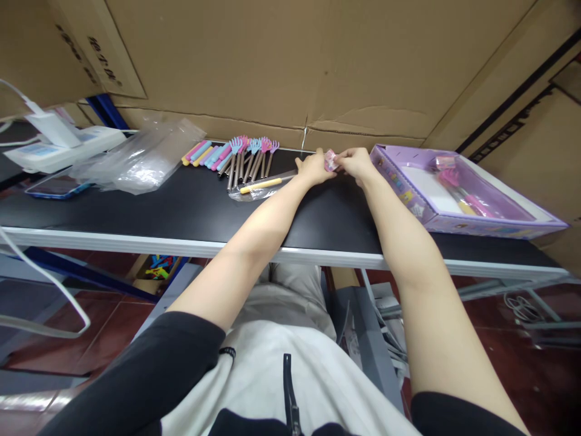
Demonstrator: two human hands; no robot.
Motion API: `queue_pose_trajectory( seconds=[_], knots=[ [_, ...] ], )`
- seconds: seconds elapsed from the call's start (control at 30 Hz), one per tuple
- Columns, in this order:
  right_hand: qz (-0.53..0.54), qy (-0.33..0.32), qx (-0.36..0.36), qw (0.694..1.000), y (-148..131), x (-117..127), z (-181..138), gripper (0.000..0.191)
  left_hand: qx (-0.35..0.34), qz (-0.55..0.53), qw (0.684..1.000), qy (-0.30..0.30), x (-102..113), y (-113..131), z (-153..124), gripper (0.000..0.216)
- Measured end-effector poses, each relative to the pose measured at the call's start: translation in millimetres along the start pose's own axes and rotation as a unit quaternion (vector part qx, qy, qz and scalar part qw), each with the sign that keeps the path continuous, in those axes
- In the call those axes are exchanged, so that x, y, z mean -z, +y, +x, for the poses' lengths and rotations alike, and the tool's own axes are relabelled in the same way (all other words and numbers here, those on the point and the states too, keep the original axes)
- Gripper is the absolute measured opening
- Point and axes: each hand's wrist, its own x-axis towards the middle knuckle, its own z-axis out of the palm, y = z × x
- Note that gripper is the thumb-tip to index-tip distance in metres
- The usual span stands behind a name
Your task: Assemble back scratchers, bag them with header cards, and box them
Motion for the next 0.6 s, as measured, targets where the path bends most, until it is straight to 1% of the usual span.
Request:
queue_pose_trajectory(
  seconds=[0.07,0.13,0.27,0.33,0.4,0.5,0.6],
  knots=[
    [0.001,0.008,0.006,1.0,1,1,1,0.019,-0.002,0.001,1.0,-0.003,-1,-1,1,0.074],
    [-0.009,0.019,0.01,1.0,3,2,3,0.016,-0.001,0.0,1.0,-0.004,-1,-1,2,0.073],
    [-0.054,0.046,0.013,0.997,10,9,9,0.011,0.006,-0.019,1.0,0.001,-2,-2,6,0.057],
    [-0.079,0.063,0.01,0.995,14,14,13,0.012,0.013,-0.032,0.999,0.004,-1,-4,9,0.05],
    [-0.097,0.086,0.014,0.992,18,20,17,0.014,0.018,-0.04,0.999,0.005,0,-5,13,0.048],
    [-0.105,0.117,0.035,0.987,22,28,22,0.018,0.011,-0.048,0.998,-0.025,2,-8,18,0.04],
    [-0.101,0.127,0.052,0.985,23,31,25,0.017,-0.005,-0.066,0.996,-0.06,3,-10,19,0.021]
  ],
)
